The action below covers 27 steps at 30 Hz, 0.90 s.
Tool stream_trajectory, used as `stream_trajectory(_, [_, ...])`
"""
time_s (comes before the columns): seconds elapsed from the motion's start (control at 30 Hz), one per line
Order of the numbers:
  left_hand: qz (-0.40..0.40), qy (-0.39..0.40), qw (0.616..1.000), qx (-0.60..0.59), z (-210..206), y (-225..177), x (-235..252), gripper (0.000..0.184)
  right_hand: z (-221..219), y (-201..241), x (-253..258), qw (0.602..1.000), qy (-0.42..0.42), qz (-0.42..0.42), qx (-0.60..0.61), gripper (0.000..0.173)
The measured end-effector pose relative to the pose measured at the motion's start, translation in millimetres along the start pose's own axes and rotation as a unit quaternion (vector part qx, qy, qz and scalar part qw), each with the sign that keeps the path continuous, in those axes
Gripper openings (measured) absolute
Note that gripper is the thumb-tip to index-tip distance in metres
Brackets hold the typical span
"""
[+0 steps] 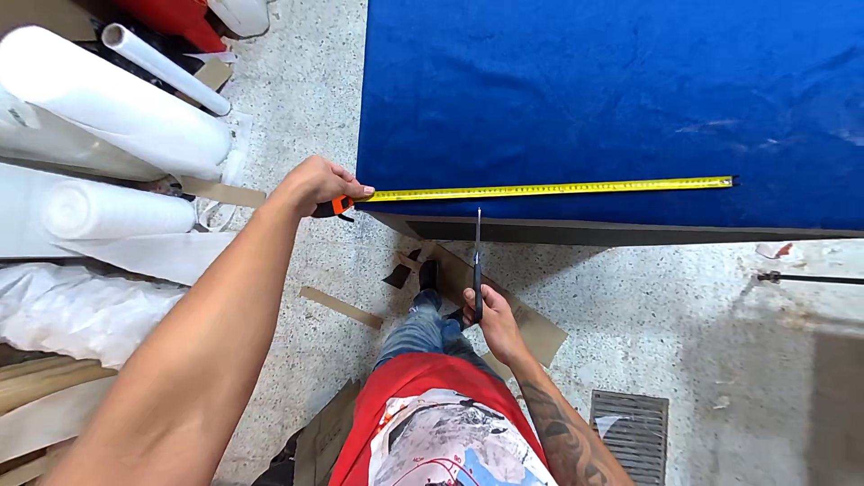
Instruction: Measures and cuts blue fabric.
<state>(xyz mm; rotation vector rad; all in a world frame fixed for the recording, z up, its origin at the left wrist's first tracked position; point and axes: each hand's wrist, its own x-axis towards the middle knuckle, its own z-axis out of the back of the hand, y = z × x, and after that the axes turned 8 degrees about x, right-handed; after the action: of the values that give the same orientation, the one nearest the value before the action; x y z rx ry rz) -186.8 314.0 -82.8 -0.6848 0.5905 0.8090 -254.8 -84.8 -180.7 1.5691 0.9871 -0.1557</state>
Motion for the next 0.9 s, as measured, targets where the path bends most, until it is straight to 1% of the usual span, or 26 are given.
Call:
stream_trajectory(0.1, [0.0,0.004,0.998,-0.06,10,-7,-16,0.041,0,-2,0,1.0,-0.005,-0.002,-0.001,0.039])
stream_trajectory(0.23, [0.012,-0.013,0.987,-0.158,11,-5,-24,0.065,0,-2,1,1.0,-0.006,0.0,0.007,0.041])
stream_trajectory(0.33, [0.01,0.008,0.965,-0.26,10,4,-33,0.073,-1,1,4,1.0,-0.007,0.0,0.025,0.042])
stream_trajectory(0.4, [0.01,0.03,0.947,-0.319,6,14,-41,0.073,-3,3,5,1.0,-0.01,0.001,0.022,0.04])
stream_trajectory(0.43, [0.011,0.037,0.943,-0.329,2,19,-45,0.072,-3,4,5,1.0,-0.011,0.002,0.017,0.04])
stream_trajectory(0.57, [0.013,0.046,0.945,-0.323,-27,44,-60,0.068,-2,4,4,1.0,-0.008,0.001,0.018,0.041])
stream_trajectory(0.7, [0.044,0.086,0.936,-0.339,-60,71,-70,0.067,-1,6,7,1.0,-0.014,0.003,0.024,0.044])
stream_trajectory(0.83, [0.072,0.133,0.936,-0.317,-90,80,-82,0.06,0,10,8,1.0,-0.01,-0.006,0.013,0.042])
stream_trajectory(0.9, [0.08,0.163,0.929,-0.322,-100,78,-89,0.058,0,11,4,1.0,0.002,-0.01,0.019,0.043])
